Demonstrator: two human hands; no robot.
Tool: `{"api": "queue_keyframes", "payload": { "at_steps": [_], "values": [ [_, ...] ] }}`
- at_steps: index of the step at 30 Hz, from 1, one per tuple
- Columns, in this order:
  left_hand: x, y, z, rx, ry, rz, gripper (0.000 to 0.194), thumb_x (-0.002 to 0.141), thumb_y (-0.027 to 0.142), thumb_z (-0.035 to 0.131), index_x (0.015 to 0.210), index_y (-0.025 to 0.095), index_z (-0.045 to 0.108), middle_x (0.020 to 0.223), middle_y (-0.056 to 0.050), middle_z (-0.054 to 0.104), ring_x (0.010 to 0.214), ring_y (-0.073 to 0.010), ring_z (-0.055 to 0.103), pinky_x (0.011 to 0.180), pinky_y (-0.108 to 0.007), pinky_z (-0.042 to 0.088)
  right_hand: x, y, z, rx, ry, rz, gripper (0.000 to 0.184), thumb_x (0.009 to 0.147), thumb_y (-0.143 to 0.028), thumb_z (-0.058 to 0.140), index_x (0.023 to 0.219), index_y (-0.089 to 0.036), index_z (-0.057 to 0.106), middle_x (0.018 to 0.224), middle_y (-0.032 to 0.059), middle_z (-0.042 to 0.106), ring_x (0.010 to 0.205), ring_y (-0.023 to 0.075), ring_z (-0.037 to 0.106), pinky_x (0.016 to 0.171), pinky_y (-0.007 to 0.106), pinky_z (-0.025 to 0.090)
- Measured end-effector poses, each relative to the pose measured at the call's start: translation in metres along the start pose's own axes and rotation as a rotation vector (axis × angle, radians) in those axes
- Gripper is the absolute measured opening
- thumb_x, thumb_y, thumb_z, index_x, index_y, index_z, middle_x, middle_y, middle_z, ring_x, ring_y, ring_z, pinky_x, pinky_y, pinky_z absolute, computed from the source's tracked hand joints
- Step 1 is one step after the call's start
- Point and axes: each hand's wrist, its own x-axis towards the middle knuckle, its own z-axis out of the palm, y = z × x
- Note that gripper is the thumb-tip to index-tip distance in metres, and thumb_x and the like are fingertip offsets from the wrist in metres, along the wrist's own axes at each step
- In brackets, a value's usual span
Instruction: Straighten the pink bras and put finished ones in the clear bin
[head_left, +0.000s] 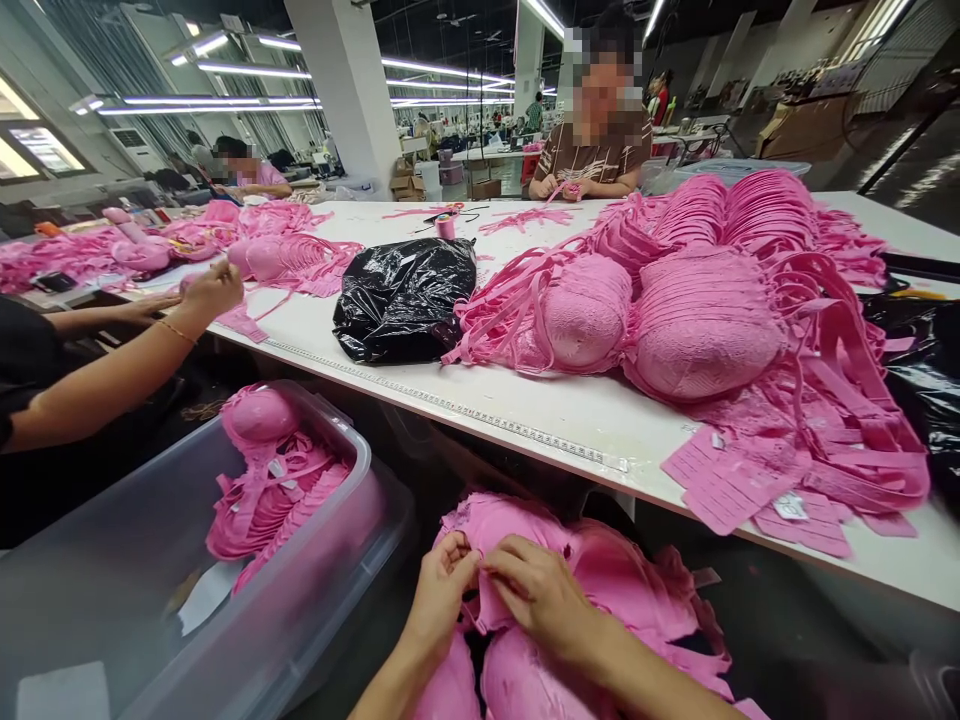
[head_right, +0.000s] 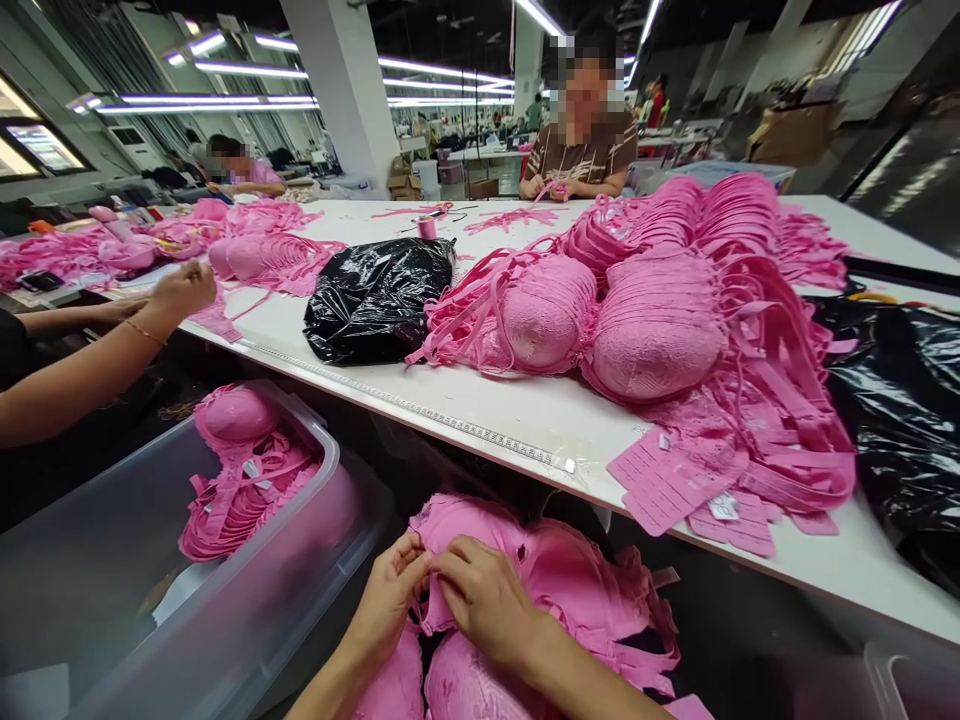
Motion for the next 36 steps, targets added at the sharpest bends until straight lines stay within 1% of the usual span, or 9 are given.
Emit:
{"api": "queue_keyframes", "payload": {
  "at_steps": [4, 7, 13, 17, 21, 24, 29, 33, 36],
  "values": [
    [-0.002, 0.004, 0.001, -0.042, -0.021, -0.029, 0.038, 0.061, 0.04, 0.075, 0.07, 0.016, 0.047, 0.063, 0.005, 0.047, 0.056, -0.0078, 0.044, 0.052, -0.018, 0.035, 0.014, 0.002, -0.003, -0.243, -0.122, -0.1, 0.017, 0.081, -0.004, 0.052, 0.08, -0.019, 0.06, 0.075, 0.0013, 0.058, 0.063, 0.0146, 0.051, 0.052, 0.025, 0.03],
    [-0.003, 0.007, 0.002, -0.085, -0.023, -0.046, 0.04, 0.059, 0.041, 0.077, 0.07, 0.016, 0.048, 0.062, 0.005, 0.048, 0.055, -0.0077, 0.044, 0.052, -0.019, 0.036, 0.018, 0.004, -0.006, -0.292, -0.174, -0.129, 0.018, 0.079, -0.001, 0.05, 0.073, -0.018, 0.054, 0.071, 0.0008, 0.056, 0.058, 0.0141, 0.047, 0.049, 0.026, 0.027],
    [-0.003, 0.006, 0.001, -0.119, -0.023, -0.042, 0.036, 0.061, 0.038, 0.076, 0.073, 0.015, 0.052, 0.065, 0.003, 0.052, 0.056, -0.0081, 0.048, 0.054, -0.02, 0.039, 0.019, 0.004, -0.019, -0.238, -0.216, -0.124, 0.017, 0.08, -0.002, 0.046, 0.081, -0.018, 0.052, 0.078, 0.0028, 0.058, 0.064, 0.0161, 0.051, 0.055, 0.026, 0.036],
    [-0.003, 0.005, 0.001, -0.121, -0.029, -0.042, 0.035, 0.061, 0.038, 0.077, 0.072, 0.015, 0.053, 0.066, 0.003, 0.052, 0.057, -0.008, 0.048, 0.054, -0.019, 0.038, 0.022, 0.006, -0.015, -0.218, -0.241, -0.172, 0.015, 0.083, -0.005, 0.045, 0.083, -0.017, 0.053, 0.08, 0.0036, 0.059, 0.066, 0.0161, 0.051, 0.057, 0.026, 0.037],
    [-0.003, 0.005, -0.001, -0.108, -0.036, -0.022, 0.032, 0.064, 0.036, 0.075, 0.072, 0.014, 0.053, 0.065, 0.003, 0.051, 0.057, -0.0073, 0.046, 0.052, -0.018, 0.036, 0.024, 0.007, -0.004, -0.143, -0.2, -0.204, 0.011, 0.086, -0.01, 0.044, 0.087, -0.017, 0.052, 0.081, 0.0041, 0.059, 0.069, 0.0166, 0.051, 0.06, 0.027, 0.038],
    [-0.004, 0.007, -0.002, -0.156, -0.05, -0.027, 0.03, 0.065, 0.033, 0.075, 0.072, 0.014, 0.053, 0.067, 0.002, 0.052, 0.06, -0.0082, 0.048, 0.055, -0.019, 0.038, 0.022, 0.007, -0.003, 0.045, -0.148, -0.116, 0.011, 0.084, -0.01, 0.044, 0.088, -0.019, 0.05, 0.082, 0.0024, 0.058, 0.07, 0.0152, 0.052, 0.063, 0.026, 0.041],
    [-0.006, 0.009, 0.002, -0.21, -0.051, -0.063, 0.028, 0.068, 0.037, 0.071, 0.076, 0.016, 0.054, 0.071, 0.003, 0.051, 0.061, -0.0087, 0.048, 0.057, -0.021, 0.042, 0.008, 0.007, -0.001, 0.23, 0.074, 0.05, 0.019, 0.084, -0.006, 0.041, 0.087, -0.019, 0.054, 0.079, 0.0025, 0.059, 0.071, 0.0147, 0.055, 0.065, 0.025, 0.044],
    [0.0, 0.002, 0.001, -0.117, 0.023, 0.018, 0.033, 0.066, 0.039, 0.073, 0.071, 0.017, 0.049, 0.064, 0.006, 0.043, 0.056, -0.0068, 0.041, 0.052, -0.018, 0.035, -0.005, 0.001, 0.01, 0.151, 0.051, -0.072, 0.029, 0.085, -0.004, 0.039, 0.101, -0.018, 0.059, 0.104, 0.0092, 0.063, 0.093, 0.0195, 0.057, 0.08, 0.032, 0.048],
    [0.006, -0.004, -0.003, -0.002, 0.1, 0.075, 0.034, 0.063, 0.039, 0.073, 0.068, 0.015, 0.049, 0.061, 0.007, 0.04, 0.054, -0.0059, 0.035, 0.049, -0.017, 0.031, -0.011, -0.005, 0.011, 0.117, -0.004, -0.152, 0.03, 0.081, -0.002, 0.04, 0.095, -0.019, 0.062, 0.108, 0.0093, 0.064, 0.096, 0.0206, 0.058, 0.081, 0.033, 0.05]
  ]
}}
